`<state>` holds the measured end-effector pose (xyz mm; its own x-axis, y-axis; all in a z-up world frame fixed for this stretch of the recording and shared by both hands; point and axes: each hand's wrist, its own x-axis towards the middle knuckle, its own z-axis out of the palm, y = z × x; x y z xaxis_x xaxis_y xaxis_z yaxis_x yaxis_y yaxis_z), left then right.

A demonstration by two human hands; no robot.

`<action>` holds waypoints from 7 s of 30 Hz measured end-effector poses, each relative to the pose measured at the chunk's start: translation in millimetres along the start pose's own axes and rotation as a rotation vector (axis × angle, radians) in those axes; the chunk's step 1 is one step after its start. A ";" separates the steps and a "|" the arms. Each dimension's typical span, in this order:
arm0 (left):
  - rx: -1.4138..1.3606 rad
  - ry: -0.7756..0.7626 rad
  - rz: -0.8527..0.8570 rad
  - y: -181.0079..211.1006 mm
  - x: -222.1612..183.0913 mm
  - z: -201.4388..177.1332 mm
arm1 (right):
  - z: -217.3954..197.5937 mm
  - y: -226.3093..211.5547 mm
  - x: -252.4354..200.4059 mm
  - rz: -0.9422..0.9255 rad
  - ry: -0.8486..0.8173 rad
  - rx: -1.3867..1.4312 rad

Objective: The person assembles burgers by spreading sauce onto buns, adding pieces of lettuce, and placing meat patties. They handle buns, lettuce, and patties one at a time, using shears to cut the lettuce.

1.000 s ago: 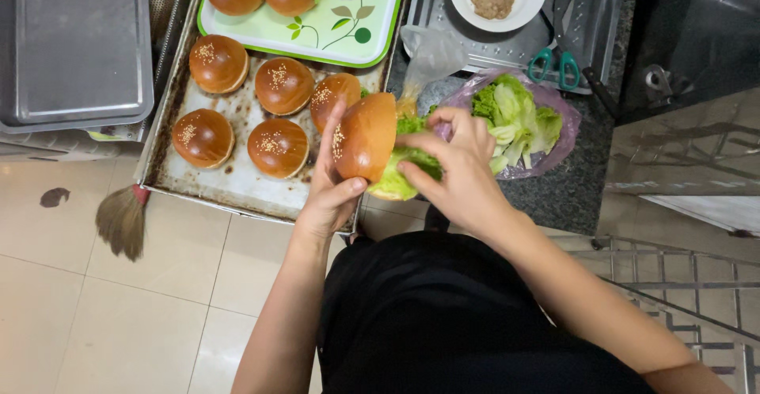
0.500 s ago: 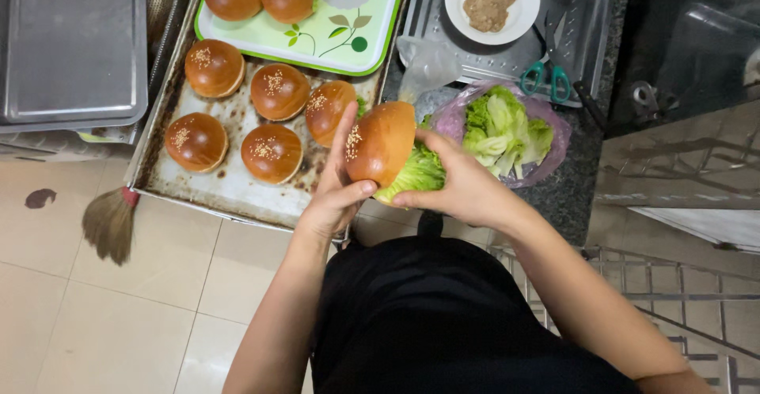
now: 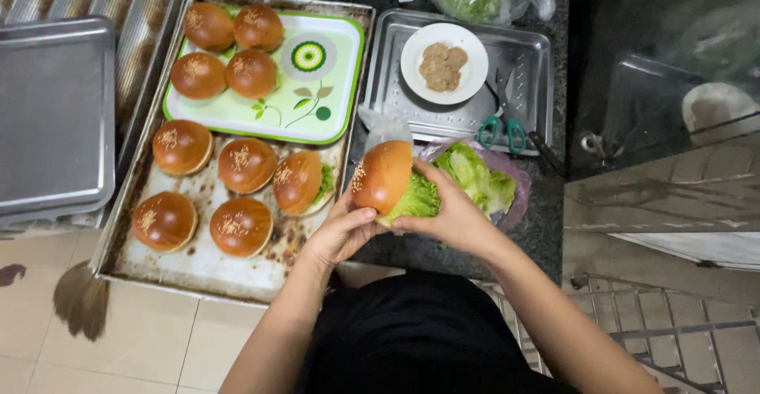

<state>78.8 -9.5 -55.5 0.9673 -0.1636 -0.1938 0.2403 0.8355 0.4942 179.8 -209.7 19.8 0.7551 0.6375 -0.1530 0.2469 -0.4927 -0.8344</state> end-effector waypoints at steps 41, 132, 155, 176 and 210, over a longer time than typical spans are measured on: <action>-0.142 0.009 0.192 26.9 34.6 -11.6 | -55.8 -8.4 83.1 0.097 0.148 0.361; 0.655 0.538 0.164 81.4 -93.7 20.7 | -21.8 -21.2 -14.8 0.318 0.247 1.758; 0.652 0.519 0.004 31.9 -63.9 43.8 | -8.9 -21.6 -22.9 -0.083 0.349 1.393; 0.333 0.373 0.136 45.2 -73.0 54.0 | 11.1 -36.5 -6.2 -0.341 0.315 1.121; 0.267 0.497 0.207 42.4 -88.6 39.5 | 92.8 159.4 153.2 0.490 0.134 0.663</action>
<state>6.5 19.7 16.0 0.8576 0.3074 -0.4123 0.1252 0.6528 0.7471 278.4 -135.6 -185.8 0.7599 0.3458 -0.5504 -0.5054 -0.2183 -0.8348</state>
